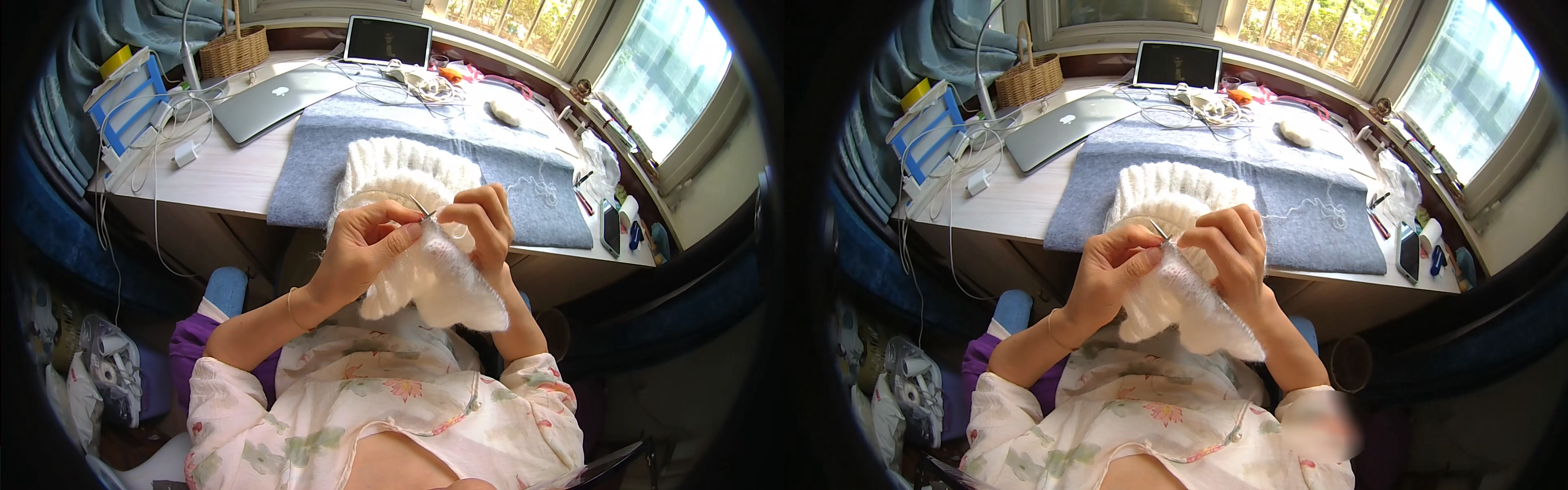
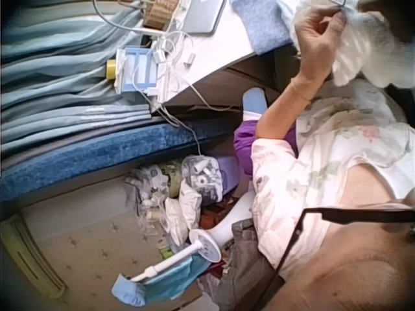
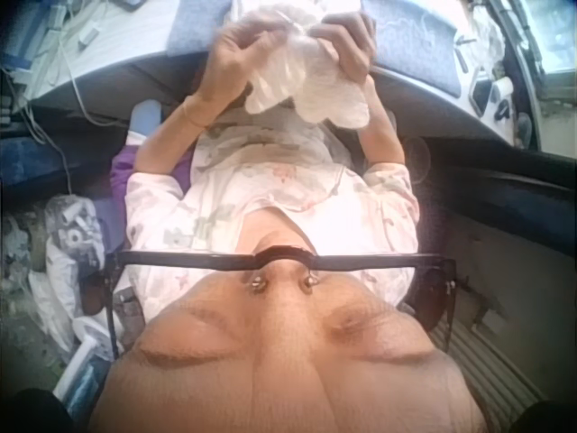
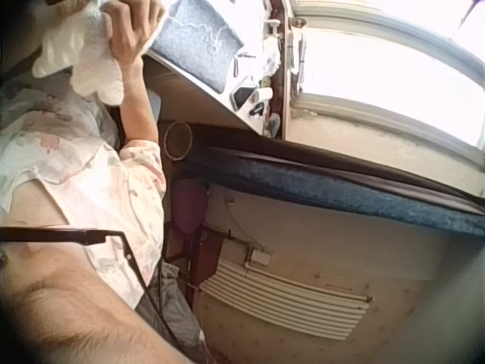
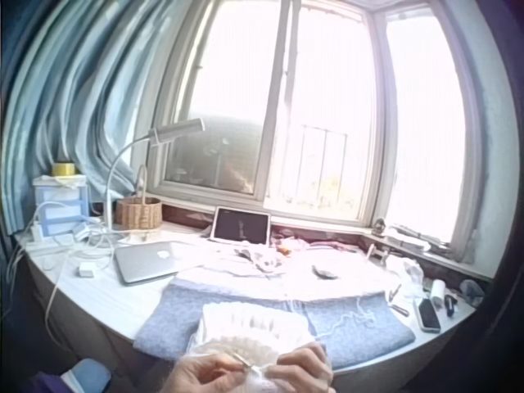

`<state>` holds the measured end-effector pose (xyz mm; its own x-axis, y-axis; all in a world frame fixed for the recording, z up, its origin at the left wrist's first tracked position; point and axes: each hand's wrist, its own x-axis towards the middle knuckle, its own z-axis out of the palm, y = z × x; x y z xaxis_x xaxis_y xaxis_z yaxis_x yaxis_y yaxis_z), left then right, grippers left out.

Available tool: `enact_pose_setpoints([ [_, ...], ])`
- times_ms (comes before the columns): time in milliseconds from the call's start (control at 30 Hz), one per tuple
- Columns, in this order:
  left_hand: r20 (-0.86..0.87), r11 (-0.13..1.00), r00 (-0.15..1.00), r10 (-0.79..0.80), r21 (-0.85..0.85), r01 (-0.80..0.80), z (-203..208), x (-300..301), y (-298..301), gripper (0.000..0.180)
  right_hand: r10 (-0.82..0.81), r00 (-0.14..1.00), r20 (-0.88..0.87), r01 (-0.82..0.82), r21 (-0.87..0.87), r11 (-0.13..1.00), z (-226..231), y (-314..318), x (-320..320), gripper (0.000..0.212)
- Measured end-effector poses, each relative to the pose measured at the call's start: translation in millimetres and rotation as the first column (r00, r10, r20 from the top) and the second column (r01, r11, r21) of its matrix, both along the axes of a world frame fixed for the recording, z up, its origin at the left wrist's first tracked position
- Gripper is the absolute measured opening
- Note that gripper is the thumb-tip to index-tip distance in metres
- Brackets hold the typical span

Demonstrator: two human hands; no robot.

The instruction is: The person knits a white fabric using knitting needles and white yarn. They repeatedly loop the yarn and pull it through stitches to extend the fabric. The person occasionally lifts the fabric to check its size and shape before continuing to knit.

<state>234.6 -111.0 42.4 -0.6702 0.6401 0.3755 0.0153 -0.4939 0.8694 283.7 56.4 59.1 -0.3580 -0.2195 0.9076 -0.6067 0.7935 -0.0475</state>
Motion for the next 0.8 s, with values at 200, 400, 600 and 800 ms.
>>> enact_pose_setpoints([
  [200, -0.007, 0.998, 1.000, -0.029, -0.050, 0.029, 0.0, 3.4, 0.2, 0.013, 0.245, 0.929, 0.276, -0.206, -0.164, 0.965, 5.4, -4.0, -2.0, 0.059],
  [400, -0.031, 0.995, 0.994, 0.100, -0.004, -0.100, 1.6, -1.9, 0.0, 0.017, -0.069, 0.997, -0.045, 0.067, -0.044, 0.997, 4.5, 2.0, 7.2, 0.033],
  [600, -0.029, 0.996, 0.996, 0.089, 0.009, -0.089, 6.0, -2.0, -5.0, 0.015, -0.011, 0.999, -0.049, 0.008, -0.067, 0.998, 1.9, 0.9, 4.8, 0.033],
  [800, -0.091, 0.998, 0.994, 0.066, 0.001, -0.066, 8.9, -0.7, -7.0, 0.015, 0.129, 0.991, 0.032, -0.123, -0.130, 0.984, 5.1, -1.3, 5.8, 0.034],
])
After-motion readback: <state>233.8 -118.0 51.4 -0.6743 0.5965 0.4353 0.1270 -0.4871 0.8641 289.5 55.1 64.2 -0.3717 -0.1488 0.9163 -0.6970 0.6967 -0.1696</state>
